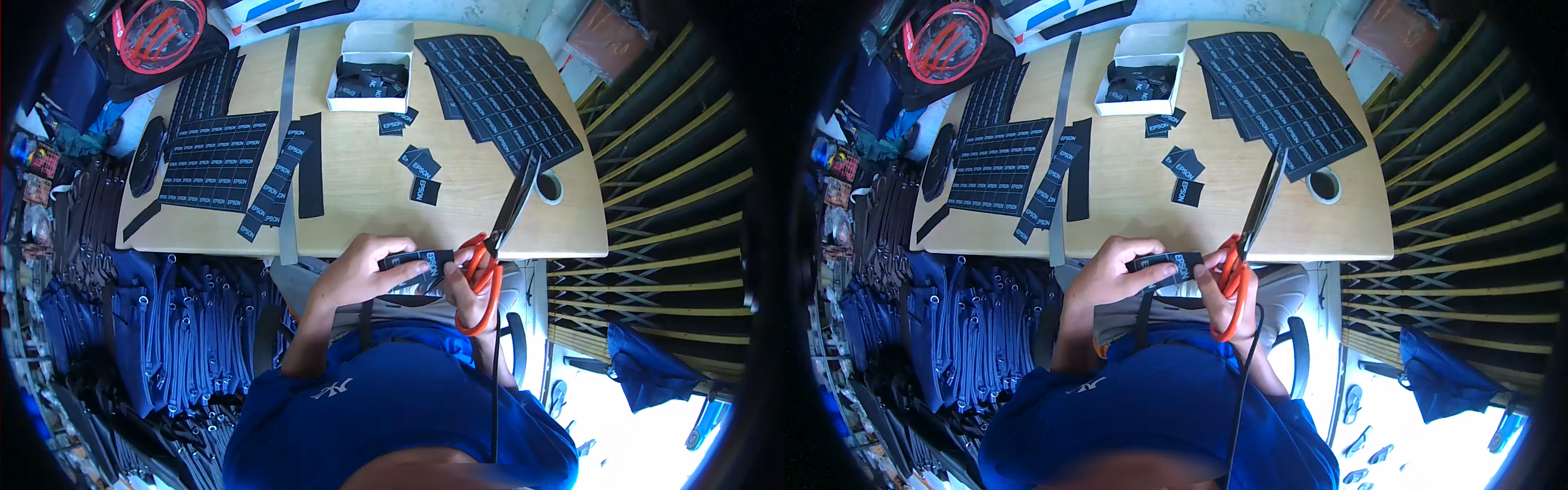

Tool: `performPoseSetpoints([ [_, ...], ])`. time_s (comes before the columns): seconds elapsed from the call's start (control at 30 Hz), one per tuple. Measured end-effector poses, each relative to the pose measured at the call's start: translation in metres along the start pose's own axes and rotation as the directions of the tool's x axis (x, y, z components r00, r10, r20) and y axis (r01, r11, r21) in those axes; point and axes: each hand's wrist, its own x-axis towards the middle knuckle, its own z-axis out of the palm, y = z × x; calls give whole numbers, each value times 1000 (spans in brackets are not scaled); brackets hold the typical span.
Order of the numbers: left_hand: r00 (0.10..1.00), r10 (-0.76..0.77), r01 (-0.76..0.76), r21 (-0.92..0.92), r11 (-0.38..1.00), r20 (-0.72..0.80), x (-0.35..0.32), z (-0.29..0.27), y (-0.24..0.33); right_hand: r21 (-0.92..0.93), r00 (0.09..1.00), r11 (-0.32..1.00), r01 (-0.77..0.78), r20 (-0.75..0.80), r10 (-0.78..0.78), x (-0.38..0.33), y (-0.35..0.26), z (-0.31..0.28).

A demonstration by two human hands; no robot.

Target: Cutting individual Epson brand labels from a sheet using a pair of scissors.

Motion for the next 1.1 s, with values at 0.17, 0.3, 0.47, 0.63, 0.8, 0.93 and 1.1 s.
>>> performPoseSetpoints([
  [0.17, 984, 29, -23, 35, 999, -177, -6, -4, -6, -47, 998, 999, -17, 55, 20, 1, -1, -5],
  [0.3, 949, 38, -16, 71, 997, -313, 1, -13, -7, -193, 974, 981, -13, 218, 56, -5, -3, -12],
  [0.47, 921, 54, -54, 9, 998, -385, 6, -21, -6, -351, 867, 936, -3, 465, 177, -15, 8, -35],
  [0.63, 872, 96, -45, 117, 992, -480, 7, -31, -8, -339, 819, 937, -88, 511, 262, -30, 6, -48],
  [0.8, 887, 141, -39, 232, 972, -439, 9, -27, -9, -372, 730, 923, -100, 603, 322, -35, 9, -52],
  [0.93, 904, 148, -73, 195, 978, -401, 11, -19, -11, -376, 733, 926, -42, 618, 284, -26, 11, -45],
  [1.1, 928, 92, -26, 183, 983, -362, 10, -19, -5, -335, 749, 941, -39, 614, 250, -21, 2, -36],
])
